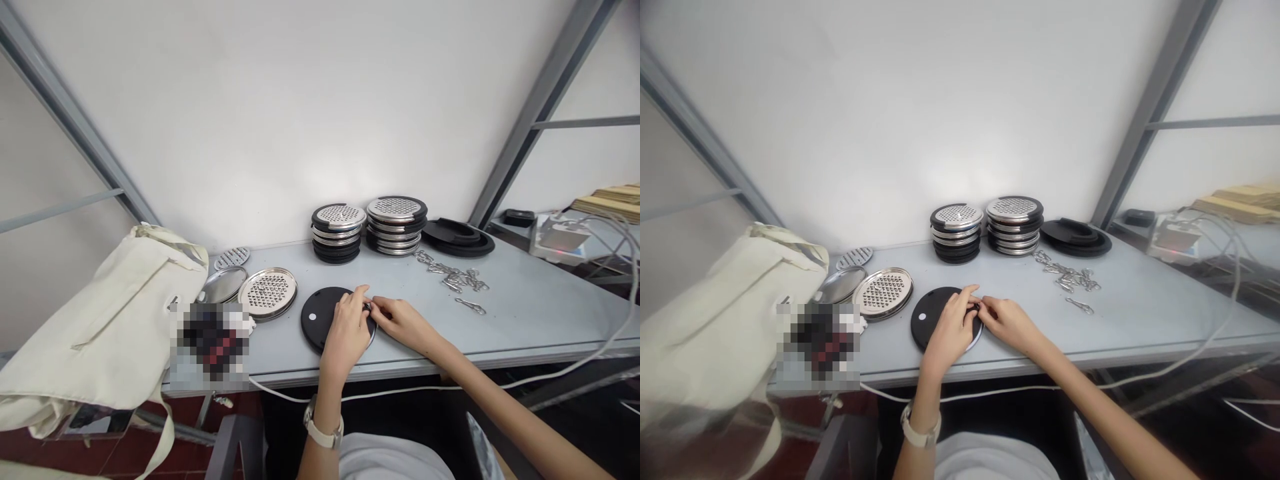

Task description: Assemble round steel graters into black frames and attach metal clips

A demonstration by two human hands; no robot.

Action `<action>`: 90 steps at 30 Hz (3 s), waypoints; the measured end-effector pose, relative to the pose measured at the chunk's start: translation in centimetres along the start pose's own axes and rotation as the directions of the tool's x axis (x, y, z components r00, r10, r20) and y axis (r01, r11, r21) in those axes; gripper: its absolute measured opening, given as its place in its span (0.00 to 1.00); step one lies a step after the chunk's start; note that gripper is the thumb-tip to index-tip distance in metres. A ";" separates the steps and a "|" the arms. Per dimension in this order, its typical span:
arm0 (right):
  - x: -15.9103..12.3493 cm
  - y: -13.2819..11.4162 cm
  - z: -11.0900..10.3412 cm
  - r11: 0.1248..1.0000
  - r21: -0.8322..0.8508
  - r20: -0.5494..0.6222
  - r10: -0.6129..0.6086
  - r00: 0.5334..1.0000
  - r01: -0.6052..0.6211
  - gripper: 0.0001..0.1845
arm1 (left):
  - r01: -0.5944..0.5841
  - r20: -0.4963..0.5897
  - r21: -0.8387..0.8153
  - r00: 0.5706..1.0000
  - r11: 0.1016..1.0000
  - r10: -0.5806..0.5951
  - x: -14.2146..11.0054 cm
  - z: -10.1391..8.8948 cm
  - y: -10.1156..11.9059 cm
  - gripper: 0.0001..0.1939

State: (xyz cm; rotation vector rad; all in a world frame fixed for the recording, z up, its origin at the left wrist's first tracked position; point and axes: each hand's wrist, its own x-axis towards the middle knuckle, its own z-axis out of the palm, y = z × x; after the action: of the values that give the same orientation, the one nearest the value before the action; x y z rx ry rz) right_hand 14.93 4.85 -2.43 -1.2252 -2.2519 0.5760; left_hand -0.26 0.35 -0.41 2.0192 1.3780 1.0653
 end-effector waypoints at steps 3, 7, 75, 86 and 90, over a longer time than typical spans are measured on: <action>0.0 0.0 0.0 1.000 0.007 -0.004 -0.012 1.000 0.012 0.16 | 0.004 -0.006 -0.048 1.000 0.999 -0.004 0.0 0.0 0.0 0.27; 0.1 0.1 0.1 1.000 -0.016 -0.005 -0.020 1.000 0.019 0.17 | 0.014 -0.010 -0.082 1.000 0.997 -0.015 0.0 0.0 -0.1 0.29; 0.0 -0.2 0.1 0.999 0.013 0.003 -0.031 1.000 0.031 0.15 | 0.012 -0.018 -0.066 1.000 0.998 -0.014 0.1 0.0 -0.5 0.25; -0.1 -0.2 0.1 0.999 0.027 -0.007 -0.024 1.000 0.024 0.14 | 0.019 -0.021 -0.068 1.000 0.997 -0.020 0.2 0.1 -0.6 0.25; -0.1 -0.1 0.2 0.999 0.033 -0.013 -0.024 1.000 0.024 0.14 | 0.014 -0.025 -0.071 1.000 0.997 -0.016 0.1 0.1 -0.6 0.26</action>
State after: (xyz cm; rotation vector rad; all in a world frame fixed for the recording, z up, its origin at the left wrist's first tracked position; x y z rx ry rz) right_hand 14.77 4.70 -2.49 -1.1804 -2.2347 0.5928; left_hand -0.44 0.70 -0.85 1.9478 1.3466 1.1214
